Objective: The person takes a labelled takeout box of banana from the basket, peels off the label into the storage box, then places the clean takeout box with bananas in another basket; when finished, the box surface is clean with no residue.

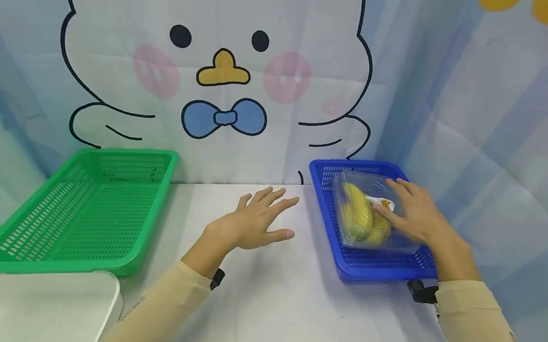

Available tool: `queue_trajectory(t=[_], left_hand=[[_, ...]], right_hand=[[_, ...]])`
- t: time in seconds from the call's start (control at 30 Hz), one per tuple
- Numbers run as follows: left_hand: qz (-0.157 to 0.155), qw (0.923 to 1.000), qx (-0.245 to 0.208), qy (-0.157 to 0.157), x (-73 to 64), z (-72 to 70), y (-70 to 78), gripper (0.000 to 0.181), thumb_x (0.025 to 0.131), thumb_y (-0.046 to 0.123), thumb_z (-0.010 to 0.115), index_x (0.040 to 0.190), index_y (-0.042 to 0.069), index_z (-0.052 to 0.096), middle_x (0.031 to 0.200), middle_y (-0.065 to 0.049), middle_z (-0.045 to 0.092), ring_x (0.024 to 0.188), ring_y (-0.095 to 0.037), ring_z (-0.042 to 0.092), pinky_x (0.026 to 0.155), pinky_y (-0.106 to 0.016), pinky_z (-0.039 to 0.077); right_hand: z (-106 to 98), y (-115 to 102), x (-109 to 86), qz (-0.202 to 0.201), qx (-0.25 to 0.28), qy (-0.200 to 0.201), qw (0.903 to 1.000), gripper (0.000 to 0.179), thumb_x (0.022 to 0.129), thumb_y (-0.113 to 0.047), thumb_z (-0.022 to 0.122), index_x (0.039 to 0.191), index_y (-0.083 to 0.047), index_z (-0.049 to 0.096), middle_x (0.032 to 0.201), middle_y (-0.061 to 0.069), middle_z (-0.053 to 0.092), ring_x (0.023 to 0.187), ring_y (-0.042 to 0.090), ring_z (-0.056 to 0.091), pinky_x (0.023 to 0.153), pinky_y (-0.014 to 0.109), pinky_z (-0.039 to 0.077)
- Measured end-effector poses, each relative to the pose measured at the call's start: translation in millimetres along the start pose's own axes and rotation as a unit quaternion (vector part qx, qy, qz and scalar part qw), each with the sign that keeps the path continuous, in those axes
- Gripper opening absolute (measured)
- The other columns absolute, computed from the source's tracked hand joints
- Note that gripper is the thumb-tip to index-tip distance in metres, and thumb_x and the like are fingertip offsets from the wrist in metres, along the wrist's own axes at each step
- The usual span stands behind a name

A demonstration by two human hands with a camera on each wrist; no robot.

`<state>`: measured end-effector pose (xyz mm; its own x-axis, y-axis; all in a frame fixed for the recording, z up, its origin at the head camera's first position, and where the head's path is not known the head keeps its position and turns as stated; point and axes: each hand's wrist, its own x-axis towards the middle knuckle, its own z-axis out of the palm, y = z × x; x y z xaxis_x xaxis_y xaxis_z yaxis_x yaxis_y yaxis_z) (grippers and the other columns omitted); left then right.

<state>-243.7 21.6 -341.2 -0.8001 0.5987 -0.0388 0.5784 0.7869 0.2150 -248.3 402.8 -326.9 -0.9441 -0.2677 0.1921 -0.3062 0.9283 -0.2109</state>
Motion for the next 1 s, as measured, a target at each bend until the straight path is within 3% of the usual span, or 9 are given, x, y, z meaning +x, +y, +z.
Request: queue_trajectory(t=[0.3, 0.53, 0.77, 1.0], left_hand=[[0.019, 0.9996, -0.022, -0.006, 15.4, 10.1, 12.7, 0.073, 0.102, 0.066, 0.043, 0.165, 0.039, 0.016, 0.174, 0.000, 0.010, 0.160, -0.027, 0.008, 0.123, -0.063, 0.016], [0.031, 0.9991, -0.029, -0.008, 23.0, 15.9, 17.9, 0.074, 0.102, 0.067, 0.043, 0.165, 0.040, 0.015, 0.174, 0.000, 0.009, 0.159, -0.028, 0.010, 0.123, -0.063, 0.018], [0.046, 0.9981, -0.040, -0.009, 32.0, 19.7, 23.5, 0.072, 0.103, 0.067, 0.042, 0.165, 0.042, 0.015, 0.174, 0.000, 0.010, 0.159, -0.027, 0.013, 0.122, -0.063, 0.020], [0.051, 0.9976, -0.047, -0.003, 42.7, 20.9, 28.8, 0.067, 0.103, 0.067, 0.040, 0.163, 0.044, 0.021, 0.173, 0.001, 0.013, 0.158, -0.028, 0.015, 0.121, -0.064, 0.020]], right_hand=[[-4, 14, -5.2, 0.022, 0.035, -0.010, 0.9991, 0.077, 0.103, -0.042, 0.058, 0.160, 0.002, 0.029, 0.158, 0.037, 0.029, 0.143, 0.061, 0.024, 0.108, 0.078, 0.021], [-21, 9, -1.4, 0.009, 0.050, -0.025, 0.9984, 0.074, 0.105, -0.038, 0.056, 0.159, 0.005, 0.028, 0.158, 0.037, 0.030, 0.144, 0.060, 0.025, 0.111, 0.075, 0.022], [-36, 4, 8.0, 0.041, 0.058, -0.074, 0.9947, 0.077, 0.108, -0.045, 0.049, 0.162, 0.001, 0.020, 0.161, 0.036, 0.023, 0.143, 0.061, 0.025, 0.109, 0.078, 0.023], [-33, 13, 11.3, 0.059, 0.091, -0.099, 0.9892, 0.076, 0.110, -0.045, 0.044, 0.162, 0.002, 0.016, 0.160, 0.036, 0.024, 0.138, 0.061, 0.034, 0.102, 0.078, 0.032]])
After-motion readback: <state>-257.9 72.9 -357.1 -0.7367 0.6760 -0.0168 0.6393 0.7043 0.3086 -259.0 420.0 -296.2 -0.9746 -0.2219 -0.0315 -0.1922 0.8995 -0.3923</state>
